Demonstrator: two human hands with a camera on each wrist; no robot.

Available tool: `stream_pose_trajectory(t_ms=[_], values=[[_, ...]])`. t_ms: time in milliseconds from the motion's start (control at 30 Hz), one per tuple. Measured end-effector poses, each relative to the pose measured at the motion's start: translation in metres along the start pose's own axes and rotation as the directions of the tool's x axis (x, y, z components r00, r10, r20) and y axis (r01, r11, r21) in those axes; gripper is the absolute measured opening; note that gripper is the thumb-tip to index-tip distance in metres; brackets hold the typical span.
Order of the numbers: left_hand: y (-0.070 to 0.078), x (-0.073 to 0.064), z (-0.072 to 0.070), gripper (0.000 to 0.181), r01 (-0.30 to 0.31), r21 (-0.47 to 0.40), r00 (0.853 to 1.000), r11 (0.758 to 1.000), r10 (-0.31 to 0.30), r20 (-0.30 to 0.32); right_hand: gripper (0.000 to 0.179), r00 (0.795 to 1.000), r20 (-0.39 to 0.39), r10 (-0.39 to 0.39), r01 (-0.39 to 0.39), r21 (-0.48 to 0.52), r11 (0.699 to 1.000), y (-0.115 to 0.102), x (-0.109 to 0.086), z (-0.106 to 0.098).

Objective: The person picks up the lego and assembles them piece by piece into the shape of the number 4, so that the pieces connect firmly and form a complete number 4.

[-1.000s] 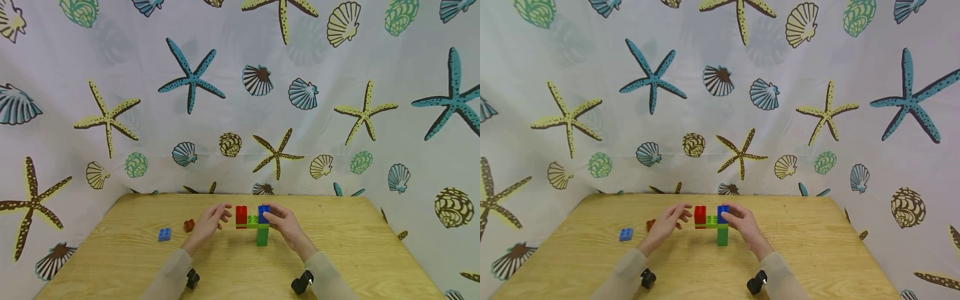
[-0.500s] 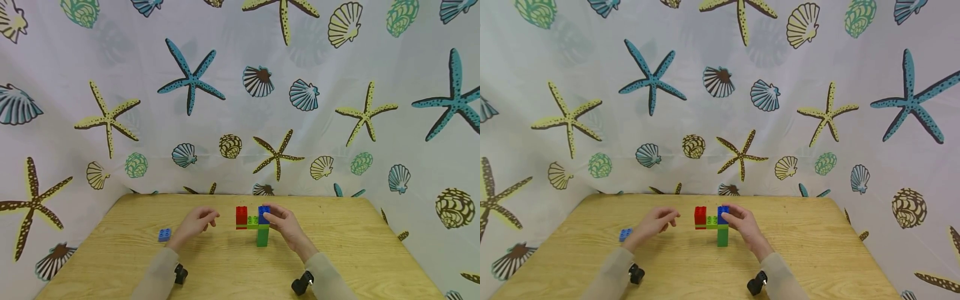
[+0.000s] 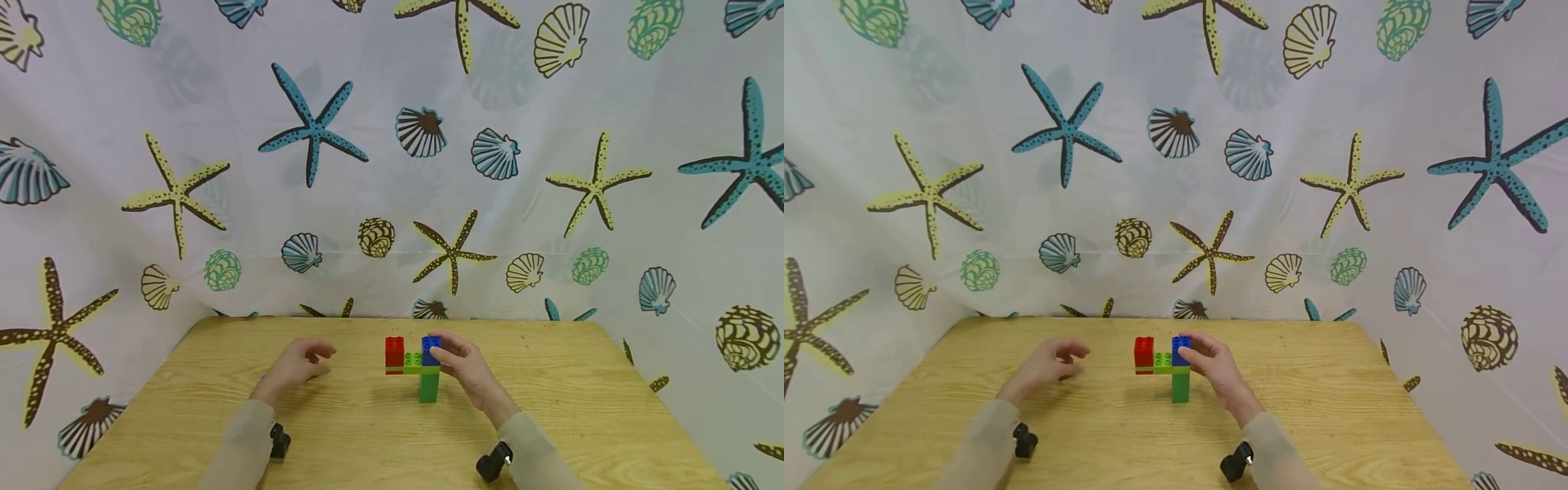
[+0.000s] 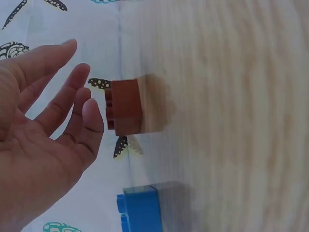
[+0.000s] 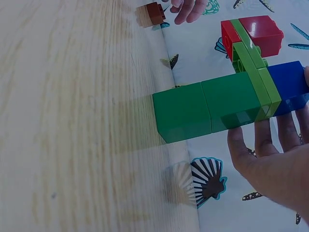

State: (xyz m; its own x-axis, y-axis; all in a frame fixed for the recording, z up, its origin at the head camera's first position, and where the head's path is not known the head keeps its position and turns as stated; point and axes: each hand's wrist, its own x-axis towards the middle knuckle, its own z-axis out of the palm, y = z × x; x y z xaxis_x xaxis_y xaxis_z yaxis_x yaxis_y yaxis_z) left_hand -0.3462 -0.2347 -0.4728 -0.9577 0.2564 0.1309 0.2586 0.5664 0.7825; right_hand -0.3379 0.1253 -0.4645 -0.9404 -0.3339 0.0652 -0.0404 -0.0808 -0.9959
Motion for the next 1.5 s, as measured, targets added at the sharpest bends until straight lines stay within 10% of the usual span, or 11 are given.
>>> stream_pose_trajectory(t_ms=[333,1500], values=[[-0.016,0.001,-0.002,0.034,0.040,0.016,0.999,0.999,-0.040,0.003,0.052,1.000,-0.001,0.007,-0.007,0.017,1.000,-0.001,-0.002,0.001],[-0.006,0.000,0.006,0.042,0.166,-0.028,0.985,0.986,-0.165,0.051,0.052,1.000,0.015,-0.003,0.003,-0.002,1.000,0.001,0.002,-0.004]])
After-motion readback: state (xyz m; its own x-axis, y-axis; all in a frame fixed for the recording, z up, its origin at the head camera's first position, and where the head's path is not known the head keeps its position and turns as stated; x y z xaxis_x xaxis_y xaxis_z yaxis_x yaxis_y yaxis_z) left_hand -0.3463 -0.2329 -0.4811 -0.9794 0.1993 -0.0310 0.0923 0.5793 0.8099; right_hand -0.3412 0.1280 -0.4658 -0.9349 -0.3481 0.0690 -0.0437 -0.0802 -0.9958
